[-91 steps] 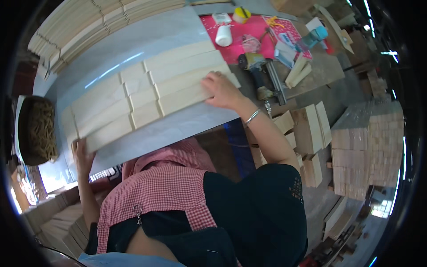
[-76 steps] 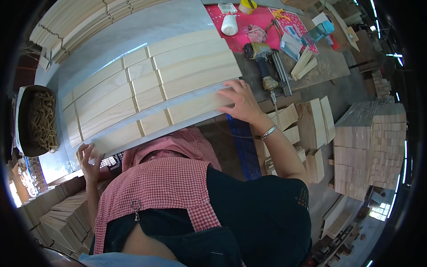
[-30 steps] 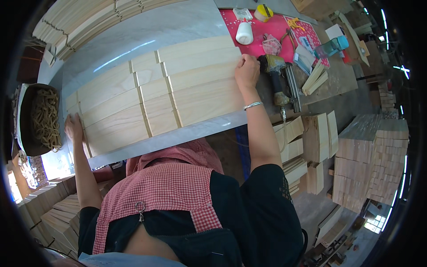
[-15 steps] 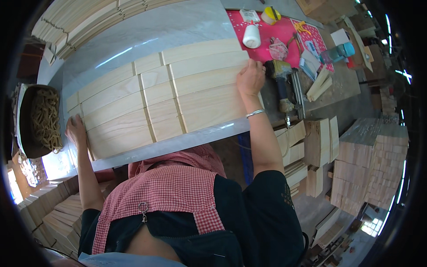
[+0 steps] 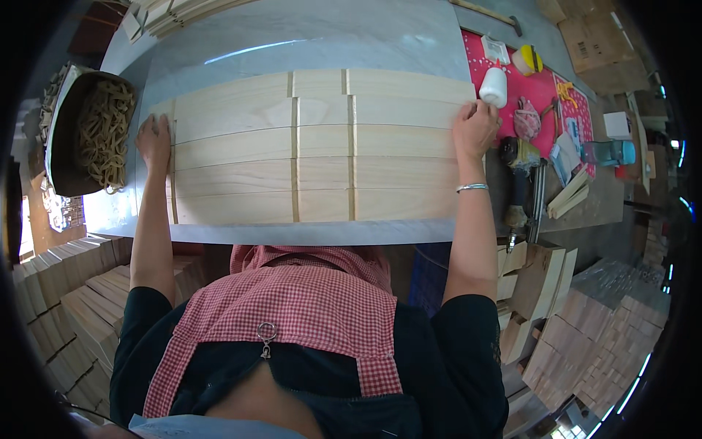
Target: The user is assembling wooden boxes by applying glue to the edges and using a nail gun to join the panels together.
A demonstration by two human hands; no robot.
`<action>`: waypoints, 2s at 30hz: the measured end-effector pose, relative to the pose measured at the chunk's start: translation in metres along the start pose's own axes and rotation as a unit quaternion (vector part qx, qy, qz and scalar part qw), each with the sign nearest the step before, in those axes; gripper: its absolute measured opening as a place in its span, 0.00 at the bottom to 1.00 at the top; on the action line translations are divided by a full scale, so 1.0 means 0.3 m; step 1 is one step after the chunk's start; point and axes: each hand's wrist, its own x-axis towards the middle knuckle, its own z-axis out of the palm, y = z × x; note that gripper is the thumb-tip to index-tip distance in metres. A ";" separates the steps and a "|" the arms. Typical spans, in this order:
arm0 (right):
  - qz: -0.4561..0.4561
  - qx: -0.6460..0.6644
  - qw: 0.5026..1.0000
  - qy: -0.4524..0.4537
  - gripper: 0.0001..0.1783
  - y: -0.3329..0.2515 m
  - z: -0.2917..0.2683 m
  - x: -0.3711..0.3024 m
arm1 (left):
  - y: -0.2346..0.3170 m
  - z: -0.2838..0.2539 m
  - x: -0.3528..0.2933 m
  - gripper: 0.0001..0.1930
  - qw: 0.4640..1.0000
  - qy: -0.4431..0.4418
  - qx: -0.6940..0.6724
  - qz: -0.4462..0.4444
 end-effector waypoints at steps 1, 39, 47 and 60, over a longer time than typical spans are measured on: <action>0.000 0.002 1.000 0.005 0.13 -0.001 0.001 -0.003 | 0.004 -0.005 -0.005 0.30 1.000 0.007 -0.009 0.004; 0.033 -0.077 0.995 -0.047 0.18 -0.054 -0.017 0.002 | 0.114 -0.093 -0.063 0.29 0.997 -0.070 0.035 -0.028; -0.191 0.051 0.980 -0.014 0.29 -0.277 -0.084 -0.170 | 0.554 -0.351 -0.645 0.51 0.870 -0.186 -0.039 0.455; -0.205 0.155 0.964 -0.065 0.27 -0.297 -0.068 -0.145 | 0.644 -0.296 -0.720 0.49 0.832 -0.264 -0.051 0.486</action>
